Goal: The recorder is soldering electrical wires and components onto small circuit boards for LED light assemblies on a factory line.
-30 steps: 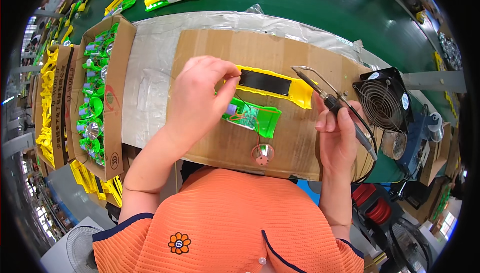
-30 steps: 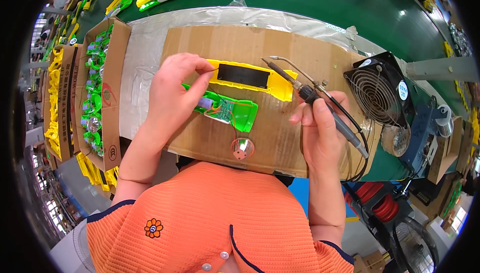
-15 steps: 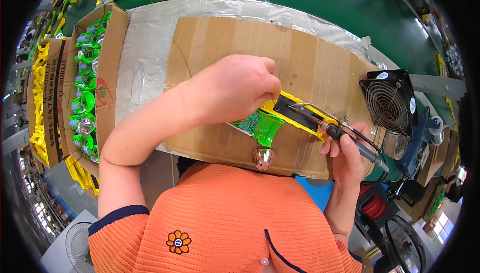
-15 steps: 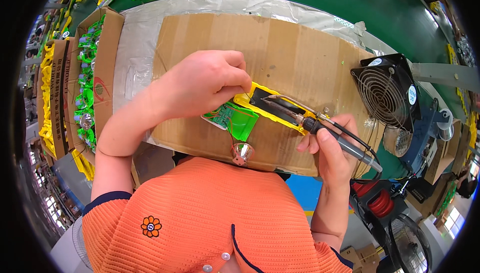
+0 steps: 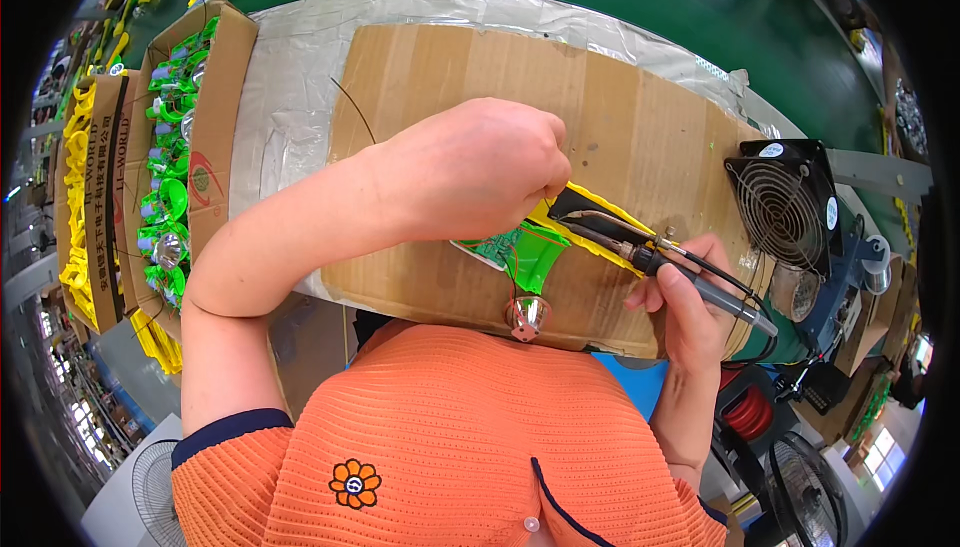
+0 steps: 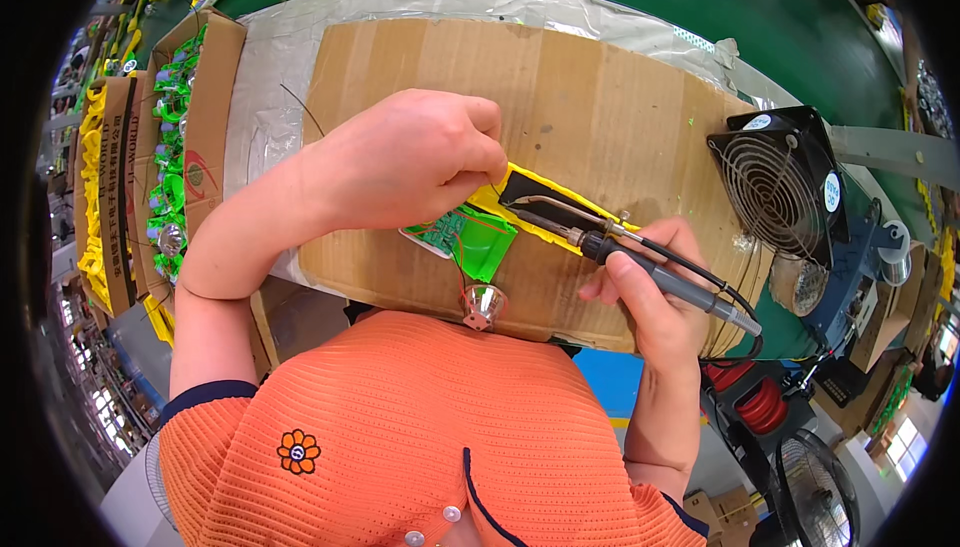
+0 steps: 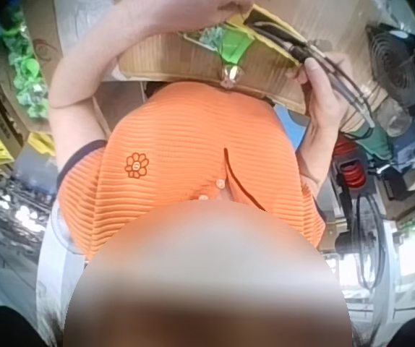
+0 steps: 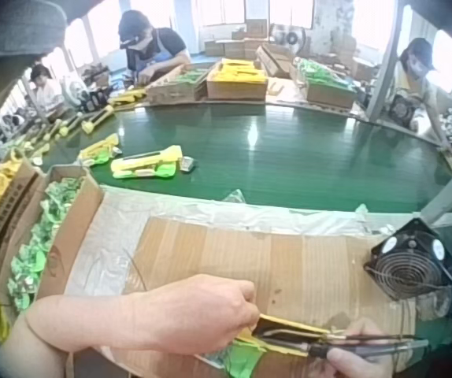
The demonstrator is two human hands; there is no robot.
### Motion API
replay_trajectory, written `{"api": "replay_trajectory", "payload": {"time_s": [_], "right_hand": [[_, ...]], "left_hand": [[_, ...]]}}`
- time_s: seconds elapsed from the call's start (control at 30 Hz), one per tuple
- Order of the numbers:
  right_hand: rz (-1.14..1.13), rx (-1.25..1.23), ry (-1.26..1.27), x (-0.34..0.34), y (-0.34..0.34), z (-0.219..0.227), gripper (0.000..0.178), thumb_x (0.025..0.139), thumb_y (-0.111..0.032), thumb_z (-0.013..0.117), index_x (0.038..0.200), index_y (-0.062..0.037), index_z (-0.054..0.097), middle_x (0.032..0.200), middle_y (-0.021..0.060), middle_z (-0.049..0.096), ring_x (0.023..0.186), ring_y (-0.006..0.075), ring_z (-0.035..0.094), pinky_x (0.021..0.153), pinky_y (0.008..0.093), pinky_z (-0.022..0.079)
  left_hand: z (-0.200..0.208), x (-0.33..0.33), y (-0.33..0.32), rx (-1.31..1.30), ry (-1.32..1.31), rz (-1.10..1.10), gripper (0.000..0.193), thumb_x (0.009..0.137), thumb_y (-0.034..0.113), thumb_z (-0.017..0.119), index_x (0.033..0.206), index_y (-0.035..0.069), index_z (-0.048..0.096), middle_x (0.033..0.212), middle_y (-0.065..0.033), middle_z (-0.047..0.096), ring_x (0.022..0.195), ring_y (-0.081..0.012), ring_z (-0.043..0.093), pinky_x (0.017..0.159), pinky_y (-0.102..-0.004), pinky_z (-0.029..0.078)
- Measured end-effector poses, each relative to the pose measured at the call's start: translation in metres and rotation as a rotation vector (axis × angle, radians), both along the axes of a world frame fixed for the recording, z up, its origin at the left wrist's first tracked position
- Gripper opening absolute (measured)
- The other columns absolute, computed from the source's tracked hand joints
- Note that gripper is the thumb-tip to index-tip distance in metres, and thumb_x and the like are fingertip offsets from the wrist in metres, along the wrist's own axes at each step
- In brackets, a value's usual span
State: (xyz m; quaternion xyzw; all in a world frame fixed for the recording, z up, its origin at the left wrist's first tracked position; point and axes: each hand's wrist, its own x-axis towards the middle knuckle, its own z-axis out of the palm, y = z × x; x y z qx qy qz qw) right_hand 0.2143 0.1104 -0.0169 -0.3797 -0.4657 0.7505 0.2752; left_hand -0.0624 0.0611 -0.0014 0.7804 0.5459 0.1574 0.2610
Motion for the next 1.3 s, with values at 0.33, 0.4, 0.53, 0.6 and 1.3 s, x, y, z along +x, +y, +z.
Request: {"api": "replay_trajectory", "payload": {"time_s": [0.33,0.4,0.53,0.6,1.3], "right_hand": [[0.001,-0.006,-0.043,-0.0023,-0.0003,0.0013,0.014,0.088,0.005,0.060,0.095,0.0004,0.049,0.077,0.0102,0.059,0.061,0.0137,0.058,0.063,0.0355,0.059],[-0.003,-0.010,-0.048,-0.0032,-0.0003,0.0020,0.015,0.088,0.005,0.061,0.095,0.0005,0.049,0.077,0.0101,0.059,0.061,0.0136,0.058,0.062,0.0353,0.059],[-0.006,-0.024,-0.047,-0.0040,0.0005,0.0018,0.014,0.088,0.005,0.061,0.094,0.0006,0.049,0.077,0.0099,0.059,0.061,0.0135,0.058,0.062,0.0352,0.059],[0.001,-0.013,-0.069,-0.0054,0.0005,0.0029,0.014,0.088,0.004,0.061,0.094,0.0006,0.049,0.077,0.0100,0.059,0.061,0.0137,0.058,0.062,0.0352,0.059],[-0.008,0.010,0.022,0.0034,0.0038,-0.0045,0.012,0.091,-0.003,0.060,0.096,-0.0004,0.049,0.073,0.0113,0.059,0.059,0.0159,0.059,0.061,0.0356,0.058]], "left_hand": [[0.0004,0.0026,0.0004,0.010,0.050,-0.001,0.009,0.082,0.007,0.061,0.077,0.004,0.068,0.082,-0.0102,0.059,0.076,-0.0297,0.062,0.069,-0.0400,0.052],[0.0004,0.0027,-0.0001,0.012,0.051,-0.003,0.009,0.082,0.007,0.061,0.077,0.004,0.068,0.082,-0.0102,0.059,0.076,-0.0296,0.062,0.069,-0.0398,0.052],[-0.0007,0.0033,-0.0005,0.027,0.052,0.002,0.008,0.081,0.007,0.061,0.077,0.004,0.067,0.082,-0.0101,0.059,0.075,-0.0295,0.062,0.068,-0.0398,0.052],[-0.0020,0.0035,-0.0010,0.030,0.054,0.002,0.008,0.081,0.007,0.061,0.077,0.003,0.067,0.082,-0.0101,0.059,0.075,-0.0295,0.062,0.068,-0.0398,0.052],[0.0003,0.0022,0.0002,0.047,0.070,-0.035,0.007,0.080,0.006,0.062,0.075,0.003,0.066,0.080,-0.0106,0.058,0.075,-0.0300,0.062,0.067,-0.0403,0.051]]}}
